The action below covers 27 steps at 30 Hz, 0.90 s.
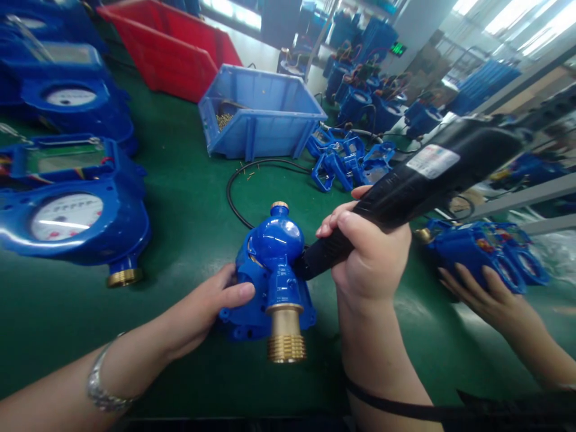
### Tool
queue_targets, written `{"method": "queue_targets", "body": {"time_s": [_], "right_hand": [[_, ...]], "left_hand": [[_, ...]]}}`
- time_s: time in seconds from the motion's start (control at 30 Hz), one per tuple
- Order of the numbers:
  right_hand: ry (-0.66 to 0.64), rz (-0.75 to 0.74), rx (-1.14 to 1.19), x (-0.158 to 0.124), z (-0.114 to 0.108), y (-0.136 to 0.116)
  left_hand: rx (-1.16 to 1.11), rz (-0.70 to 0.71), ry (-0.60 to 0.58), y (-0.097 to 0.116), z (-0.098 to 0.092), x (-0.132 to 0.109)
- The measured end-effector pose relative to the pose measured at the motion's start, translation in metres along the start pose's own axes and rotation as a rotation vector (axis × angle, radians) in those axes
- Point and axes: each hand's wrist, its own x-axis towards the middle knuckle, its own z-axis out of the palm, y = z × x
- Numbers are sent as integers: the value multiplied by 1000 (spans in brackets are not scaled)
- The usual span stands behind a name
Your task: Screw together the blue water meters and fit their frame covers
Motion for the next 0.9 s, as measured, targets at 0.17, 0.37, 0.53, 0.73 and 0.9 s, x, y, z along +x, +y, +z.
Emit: {"method": "queue_targets", "body": {"time_s": [0.17, 0.37, 0.53, 0.73, 0.9], "right_hand": [[-49, 49, 17, 4, 0, -3], [-215, -6, 55, 15, -3, -37], [-19, -200, -51, 5, -15, -90], [-55, -132, -7, -25, -30, -97], [-20, -74, 29, -29, -30, -86]], "left_hand": [[6, 6, 3, 0, 0, 1], [46, 33, -5, -1, -2, 4], [67, 35, 47, -4, -4, 4], [67, 43, 81, -7, -4, 4], [65, 66, 59, -7, -2, 4]]}}
